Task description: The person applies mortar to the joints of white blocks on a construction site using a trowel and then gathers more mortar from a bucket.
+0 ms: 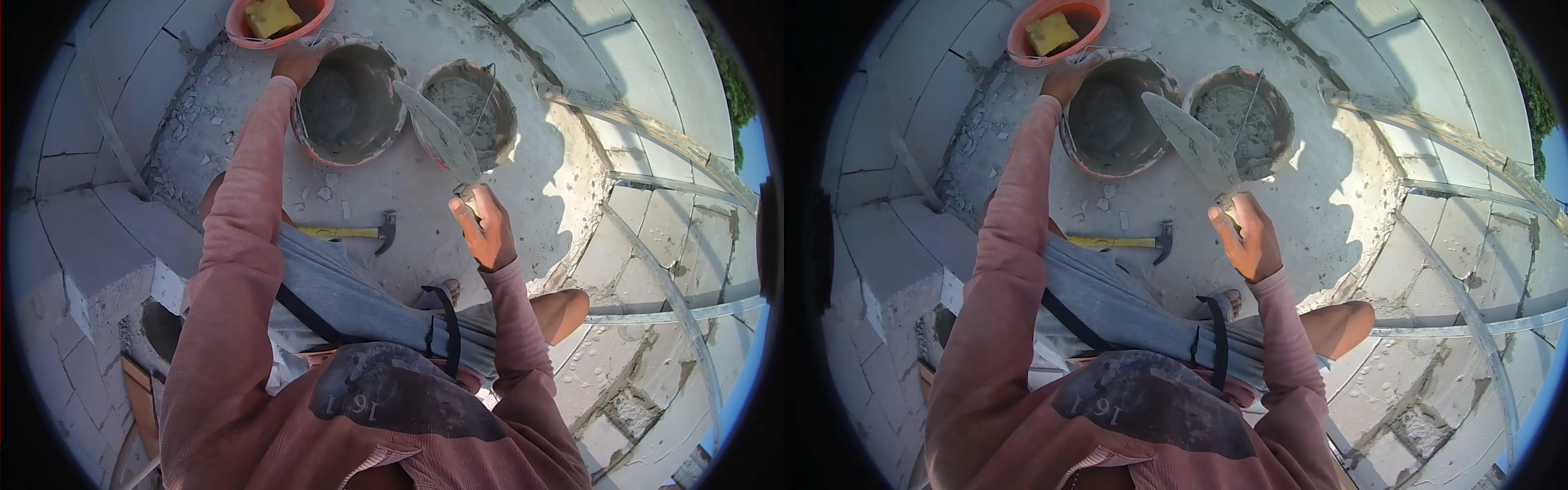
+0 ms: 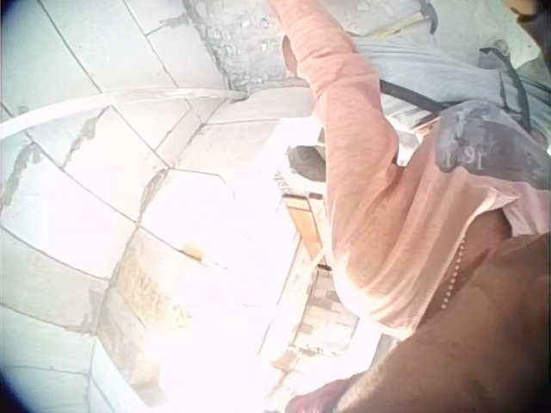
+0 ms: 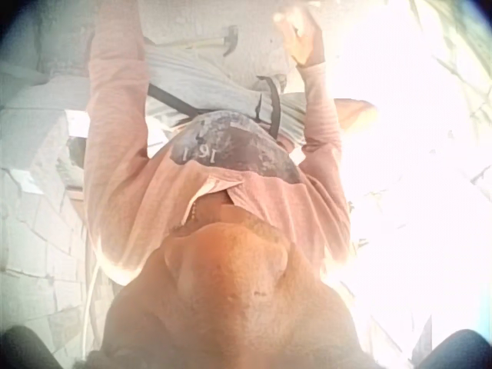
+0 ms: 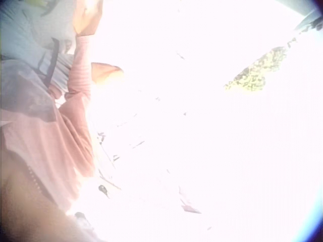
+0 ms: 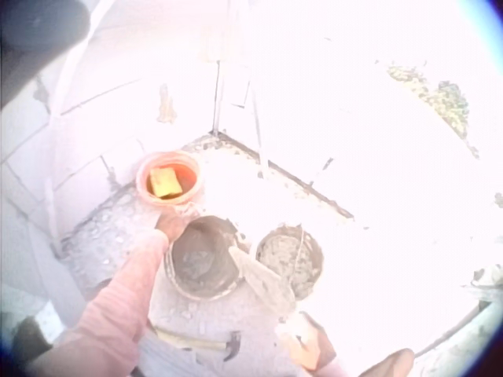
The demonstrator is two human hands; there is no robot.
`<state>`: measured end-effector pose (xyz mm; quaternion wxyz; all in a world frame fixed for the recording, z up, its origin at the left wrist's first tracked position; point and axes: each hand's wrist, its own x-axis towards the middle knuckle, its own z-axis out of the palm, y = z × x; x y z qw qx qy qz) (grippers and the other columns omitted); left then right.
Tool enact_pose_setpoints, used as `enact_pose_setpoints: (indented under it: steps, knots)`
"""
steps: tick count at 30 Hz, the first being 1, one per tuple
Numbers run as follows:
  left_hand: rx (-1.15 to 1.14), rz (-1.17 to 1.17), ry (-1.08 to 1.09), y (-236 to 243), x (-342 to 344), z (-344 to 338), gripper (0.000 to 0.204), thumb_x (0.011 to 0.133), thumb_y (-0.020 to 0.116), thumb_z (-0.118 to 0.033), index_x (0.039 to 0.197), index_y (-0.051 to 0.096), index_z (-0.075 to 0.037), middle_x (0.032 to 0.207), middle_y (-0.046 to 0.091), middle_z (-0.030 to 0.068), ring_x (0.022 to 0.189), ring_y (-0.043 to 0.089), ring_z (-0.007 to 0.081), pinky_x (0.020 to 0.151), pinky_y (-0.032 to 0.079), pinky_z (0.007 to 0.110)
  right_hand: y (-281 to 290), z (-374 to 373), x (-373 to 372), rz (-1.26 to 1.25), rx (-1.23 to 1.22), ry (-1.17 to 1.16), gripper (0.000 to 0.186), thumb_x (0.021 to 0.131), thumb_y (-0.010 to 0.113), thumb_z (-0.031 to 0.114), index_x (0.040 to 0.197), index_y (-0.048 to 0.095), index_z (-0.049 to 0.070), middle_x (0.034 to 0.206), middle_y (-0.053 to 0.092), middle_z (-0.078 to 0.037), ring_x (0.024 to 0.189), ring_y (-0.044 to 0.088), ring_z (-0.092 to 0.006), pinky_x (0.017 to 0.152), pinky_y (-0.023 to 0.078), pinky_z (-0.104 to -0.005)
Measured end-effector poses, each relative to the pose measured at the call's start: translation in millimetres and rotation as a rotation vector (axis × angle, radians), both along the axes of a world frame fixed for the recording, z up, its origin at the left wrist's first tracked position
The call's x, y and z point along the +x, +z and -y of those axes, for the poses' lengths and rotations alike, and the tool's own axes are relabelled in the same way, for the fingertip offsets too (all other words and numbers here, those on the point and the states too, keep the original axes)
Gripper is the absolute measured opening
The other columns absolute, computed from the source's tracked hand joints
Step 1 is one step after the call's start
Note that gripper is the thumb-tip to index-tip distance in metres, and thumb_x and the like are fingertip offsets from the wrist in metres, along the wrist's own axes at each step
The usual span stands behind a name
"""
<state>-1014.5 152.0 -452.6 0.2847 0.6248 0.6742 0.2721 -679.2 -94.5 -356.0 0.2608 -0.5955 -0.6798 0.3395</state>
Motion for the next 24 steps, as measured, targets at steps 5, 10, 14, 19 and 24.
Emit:
enact_pose_setpoints:
  steps: [5,10,14,19,24]
  knots:
    - [-0.057,0.006,-0.079,0.6,24.0,1.2,0.057,0.088,0.059,-0.057,0.111,0.073,-0.007,0.106,0.072,0.0158,0.099,0.067,0.0296,0.092,0.048,0.037,-31.8,-40.5,32.2,0.003,-0.251,-0.235,0.034,0.097,0.058,0.033,0.093,0.053,0.000,0.078,0.057,-0.013,0.057,0.054,-0.0227,0.054,0.044,-0.0374]
    - [-0.024,0.154,-0.097,13.1,22.1,18.4,0.051,0.089,0.063,-0.051,0.106,0.074,-0.005,0.094,0.074,0.0097,0.085,0.069,0.0216,0.084,0.050,0.033,-46.3,17.8,131.3,-0.157,-0.446,-0.767,0.032,0.096,0.058,0.038,0.098,0.060,0.005,0.070,0.047,-0.001,0.047,0.046,-0.0093,0.040,0.035,-0.0273]
    - [-0.089,0.194,-0.057,19.6,8.6,33.3,0.048,0.088,0.066,-0.047,0.103,0.075,-0.002,0.089,0.073,0.0079,0.077,0.068,0.0172,0.076,0.051,0.030,14.1,22.4,97.6,-0.208,-0.425,-0.528,0.032,0.095,0.061,0.034,0.104,0.062,0.003,0.070,0.048,-0.001,0.048,0.048,-0.0083,0.041,0.038,-0.0265]
    - [-0.140,0.183,-0.035,25.0,-15.8,32.9,0.046,0.088,0.068,-0.044,0.102,0.075,0.000,0.087,0.073,0.0084,0.074,0.067,0.0159,0.073,0.052,0.030,29.3,-38.1,15.5,0.226,-0.303,0.186,0.034,0.092,0.064,0.029,0.108,0.061,-0.001,0.086,0.066,-0.017,0.071,0.065,-0.0335,0.066,0.054,-0.0410]
    - [-0.153,0.182,-0.132,41.6,21.3,43.6,0.046,0.087,0.064,-0.047,0.103,0.075,-0.005,0.097,0.073,0.0166,0.091,0.069,0.0295,0.085,0.050,0.037,-26.7,-107.9,-77.7,0.758,-0.107,0.261,0.031,0.095,0.052,0.025,0.111,0.059,0.000,0.107,0.068,-0.022,0.092,0.069,-0.0390,0.079,0.056,-0.0480]
